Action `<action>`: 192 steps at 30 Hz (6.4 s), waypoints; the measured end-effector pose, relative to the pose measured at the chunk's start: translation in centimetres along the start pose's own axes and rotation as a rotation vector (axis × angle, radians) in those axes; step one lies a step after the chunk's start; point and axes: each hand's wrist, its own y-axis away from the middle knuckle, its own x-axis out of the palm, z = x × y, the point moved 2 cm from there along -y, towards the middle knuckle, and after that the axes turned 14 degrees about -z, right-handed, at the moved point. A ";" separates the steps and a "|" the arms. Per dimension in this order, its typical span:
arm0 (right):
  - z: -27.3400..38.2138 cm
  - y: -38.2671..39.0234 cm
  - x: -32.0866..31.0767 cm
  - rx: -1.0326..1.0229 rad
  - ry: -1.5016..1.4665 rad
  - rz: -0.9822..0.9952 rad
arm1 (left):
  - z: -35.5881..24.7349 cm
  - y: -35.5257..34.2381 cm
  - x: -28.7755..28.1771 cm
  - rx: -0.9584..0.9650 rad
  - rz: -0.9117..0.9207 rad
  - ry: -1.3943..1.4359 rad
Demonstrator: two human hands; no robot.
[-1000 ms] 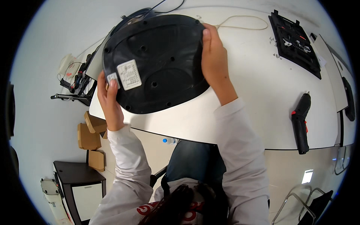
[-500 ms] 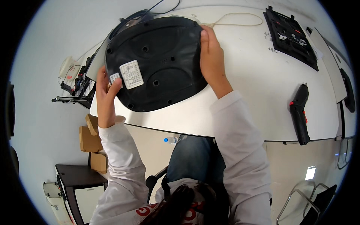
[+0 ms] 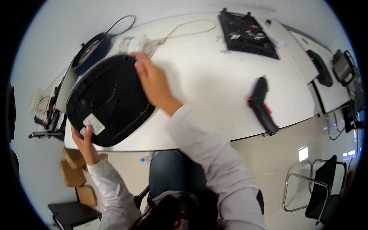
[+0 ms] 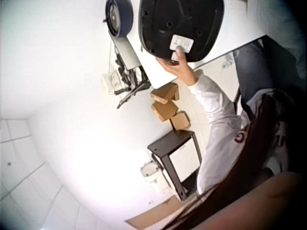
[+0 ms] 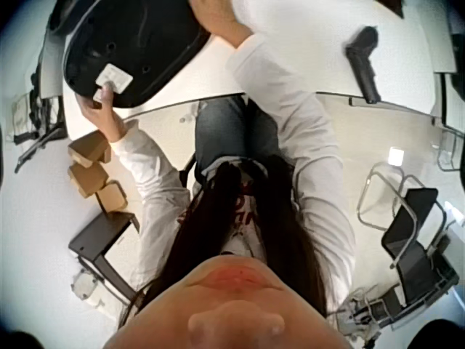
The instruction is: The person disassembles a small appliance, uses a hot glue gun to apply glue to internal components and wires, then reassembles the casing. The task involves handling the appliance base, internal wiring, and a glue gun.
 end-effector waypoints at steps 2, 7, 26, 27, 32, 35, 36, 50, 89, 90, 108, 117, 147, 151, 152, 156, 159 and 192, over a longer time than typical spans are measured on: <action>-0.9 -0.9 0.0 -0.010 -0.192 -0.012 | -1.1 -0.7 0.5 -0.079 -0.057 0.101; -0.2 -1.4 0.0 0.042 -0.425 0.061 | -1.8 -3.2 -0.1 -0.144 -0.026 0.145; 1.0 -0.6 -0.7 0.181 -0.531 0.299 | -1.7 -2.7 -1.2 -0.270 -0.120 0.222; 1.3 -0.5 -0.7 0.142 -0.526 0.289 | -1.5 -2.4 -1.6 -0.282 -0.120 0.226; 1.1 -0.9 -0.7 0.147 -0.629 0.272 | -1.1 -1.8 -1.4 -0.286 -0.186 0.270; 0.3 -1.0 -0.4 0.170 -0.596 0.288 | 0.0 -0.3 -1.4 -0.208 -0.168 0.227; 0.0 -1.0 -0.4 0.166 -0.560 0.260 | -0.2 0.3 -0.6 -0.163 -0.166 0.207; -0.6 -2.8 -12.3 -0.126 0.385 0.134 | 3.8 4.3 1.8 -0.079 -0.376 0.014; -8.0 -9.1 -24.8 -0.263 0.903 -0.516 | 5.7 4.9 0.6 -0.090 -0.371 0.110; -7.8 -9.0 -25.4 -0.116 0.904 -0.534 | 5.8 4.9 0.5 -0.088 -0.373 0.107; -9.2 -8.4 -26.8 0.080 0.957 -0.383 | 5.5 4.9 0.8 -0.076 -0.364 0.087; -8.9 -8.1 -26.2 0.055 1.069 -0.325 | 5.3 4.9 0.8 -0.085 -0.372 0.090; -9.9 -8.9 -25.2 0.063 1.327 -0.488 | 5.3 4.9 0.9 -0.086 -0.359 0.096; -10.4 -9.0 -25.4 0.047 1.305 -0.468 | 5.2 5.0 0.8 -0.091 -0.375 0.096; -10.3 -9.0 -25.5 0.046 1.300 -0.463 | 5.2 4.9 0.9 -0.086 -0.371 0.100; -10.3 -9.0 -25.4 0.045 1.264 -0.480 | 5.2 4.9 0.9 -0.084 -0.377 0.117; -10.4 -9.3 -25.7 -0.029 1.185 -0.611 | 5.1 5.0 0.9 -0.095 -0.381 0.110; -12.1 -9.0 -26.8 -0.223 1.177 -0.450 | 4.4 4.6 1.2 0.081 -0.427 -0.110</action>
